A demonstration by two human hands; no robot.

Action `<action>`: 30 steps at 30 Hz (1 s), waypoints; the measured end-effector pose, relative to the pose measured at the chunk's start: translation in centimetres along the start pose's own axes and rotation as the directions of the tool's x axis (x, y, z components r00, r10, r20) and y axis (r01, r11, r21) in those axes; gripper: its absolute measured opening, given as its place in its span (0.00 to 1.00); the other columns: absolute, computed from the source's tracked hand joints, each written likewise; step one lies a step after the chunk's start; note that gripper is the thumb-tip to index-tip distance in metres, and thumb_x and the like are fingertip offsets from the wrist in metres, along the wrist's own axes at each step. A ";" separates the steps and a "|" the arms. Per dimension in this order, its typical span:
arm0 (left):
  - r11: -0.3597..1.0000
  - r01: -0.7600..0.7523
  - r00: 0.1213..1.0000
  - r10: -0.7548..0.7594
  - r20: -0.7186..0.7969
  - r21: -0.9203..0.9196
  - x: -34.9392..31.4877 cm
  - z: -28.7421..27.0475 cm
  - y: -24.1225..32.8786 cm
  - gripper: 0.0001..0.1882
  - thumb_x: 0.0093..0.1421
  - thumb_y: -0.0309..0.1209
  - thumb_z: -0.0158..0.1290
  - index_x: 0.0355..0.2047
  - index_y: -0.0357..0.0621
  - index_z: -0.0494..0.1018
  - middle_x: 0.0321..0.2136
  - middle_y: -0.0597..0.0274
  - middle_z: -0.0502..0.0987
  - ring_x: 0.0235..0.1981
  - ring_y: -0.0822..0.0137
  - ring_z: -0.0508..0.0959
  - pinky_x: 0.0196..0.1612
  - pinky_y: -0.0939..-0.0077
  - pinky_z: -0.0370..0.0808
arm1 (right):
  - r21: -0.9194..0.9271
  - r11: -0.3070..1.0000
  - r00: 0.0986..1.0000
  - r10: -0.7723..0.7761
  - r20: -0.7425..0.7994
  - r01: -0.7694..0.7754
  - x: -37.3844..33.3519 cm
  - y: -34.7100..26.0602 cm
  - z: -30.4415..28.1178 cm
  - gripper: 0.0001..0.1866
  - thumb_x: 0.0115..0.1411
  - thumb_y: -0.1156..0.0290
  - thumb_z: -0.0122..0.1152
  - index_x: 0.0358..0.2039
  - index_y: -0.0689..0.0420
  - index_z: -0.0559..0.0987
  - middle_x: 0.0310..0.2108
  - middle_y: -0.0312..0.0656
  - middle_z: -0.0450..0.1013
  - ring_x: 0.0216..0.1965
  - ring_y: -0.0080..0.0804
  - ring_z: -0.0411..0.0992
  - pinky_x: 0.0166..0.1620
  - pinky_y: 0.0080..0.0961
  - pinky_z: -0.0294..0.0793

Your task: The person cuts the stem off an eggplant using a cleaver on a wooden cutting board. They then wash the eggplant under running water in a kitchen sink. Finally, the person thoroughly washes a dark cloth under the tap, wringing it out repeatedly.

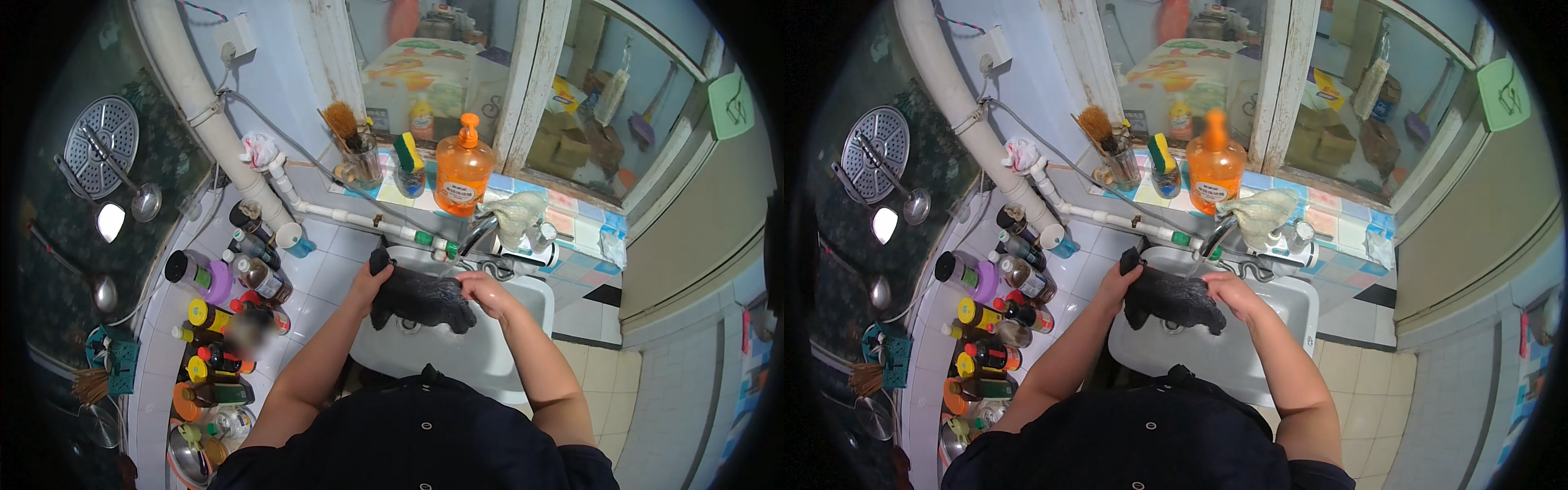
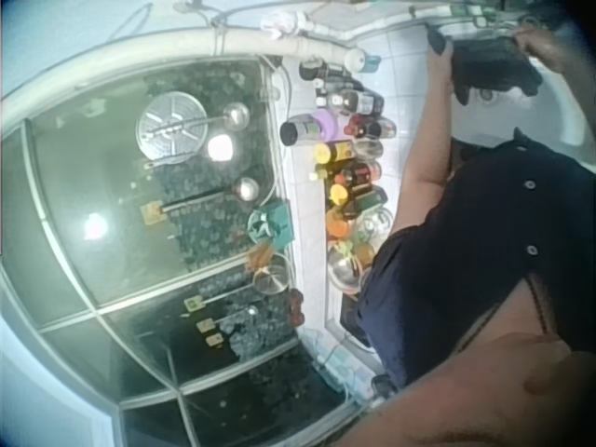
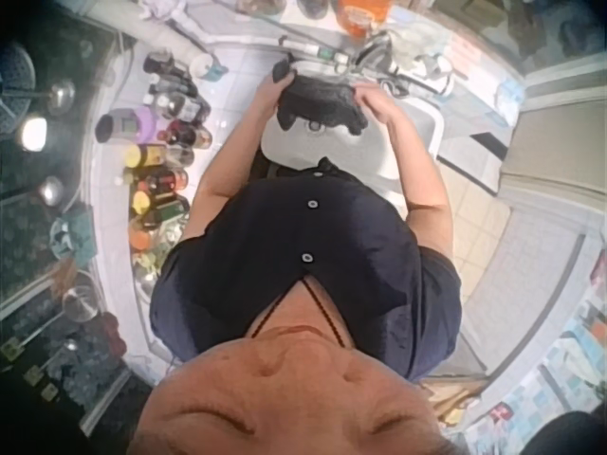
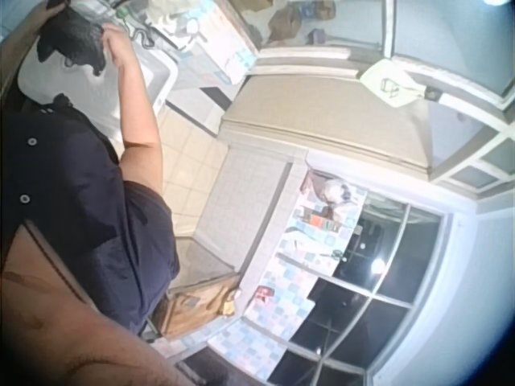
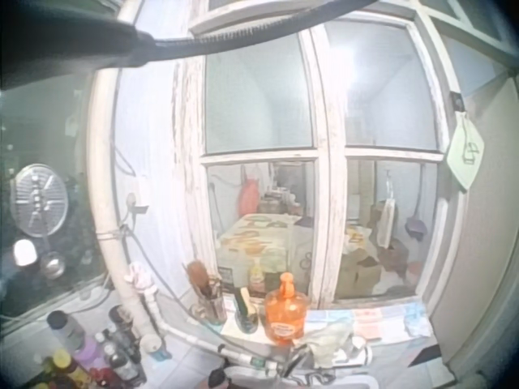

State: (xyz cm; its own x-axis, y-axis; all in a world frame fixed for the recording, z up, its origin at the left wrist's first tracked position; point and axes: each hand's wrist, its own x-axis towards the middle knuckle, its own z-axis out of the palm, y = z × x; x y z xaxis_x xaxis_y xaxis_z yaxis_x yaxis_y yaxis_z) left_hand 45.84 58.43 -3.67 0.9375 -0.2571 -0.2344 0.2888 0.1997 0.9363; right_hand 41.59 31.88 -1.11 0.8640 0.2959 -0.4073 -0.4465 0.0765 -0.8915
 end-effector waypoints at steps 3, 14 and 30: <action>0.874 -0.011 1.000 0.012 0.002 0.487 0.2 -1.3 -1.7 0.20 0.54 0.35 0.54 0.45 0.38 0.67 0.39 0.54 0.74 0.39 0.58 0.75 0.44 0.68 0.71 | -0.090 0.992 0.995 -0.092 -0.025 0.090 -0.2 -2.7 3.2 0.12 0.47 0.76 0.53 0.34 0.65 0.76 0.29 0.34 0.72 0.29 0.16 0.66 0.33 0.12 0.63; 0.909 -0.141 0.792 -0.134 0.596 0.393 0.4 3.7 -1.4 0.16 0.54 0.30 0.50 0.43 0.40 0.69 0.37 0.65 0.72 0.39 0.75 0.69 0.45 0.81 0.64 | -0.475 0.873 0.985 -0.029 0.168 0.107 0.8 -3.1 2.5 0.08 0.45 0.74 0.54 0.28 0.60 0.78 0.20 0.28 0.69 0.23 0.15 0.64 0.26 0.15 0.63; 0.952 0.051 0.937 -0.150 0.315 0.302 0.4 4.8 -0.6 0.13 0.52 0.26 0.40 0.32 0.38 0.74 0.26 0.69 0.74 0.29 0.77 0.71 0.34 0.82 0.67 | -0.457 0.882 0.990 -0.137 -0.011 0.117 0.4 3.0 -2.6 0.11 0.43 0.79 0.49 0.28 0.59 0.78 0.23 0.37 0.73 0.26 0.26 0.69 0.34 0.21 0.67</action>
State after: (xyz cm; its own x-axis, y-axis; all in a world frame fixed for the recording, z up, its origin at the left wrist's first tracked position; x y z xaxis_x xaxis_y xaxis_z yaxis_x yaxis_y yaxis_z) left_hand 45.11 53.68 -3.03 0.7745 -0.5686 -0.2773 0.2639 -0.1079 0.9585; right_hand 41.23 29.75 -4.42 0.9195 0.2724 -0.2833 -0.1863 -0.3325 -0.9245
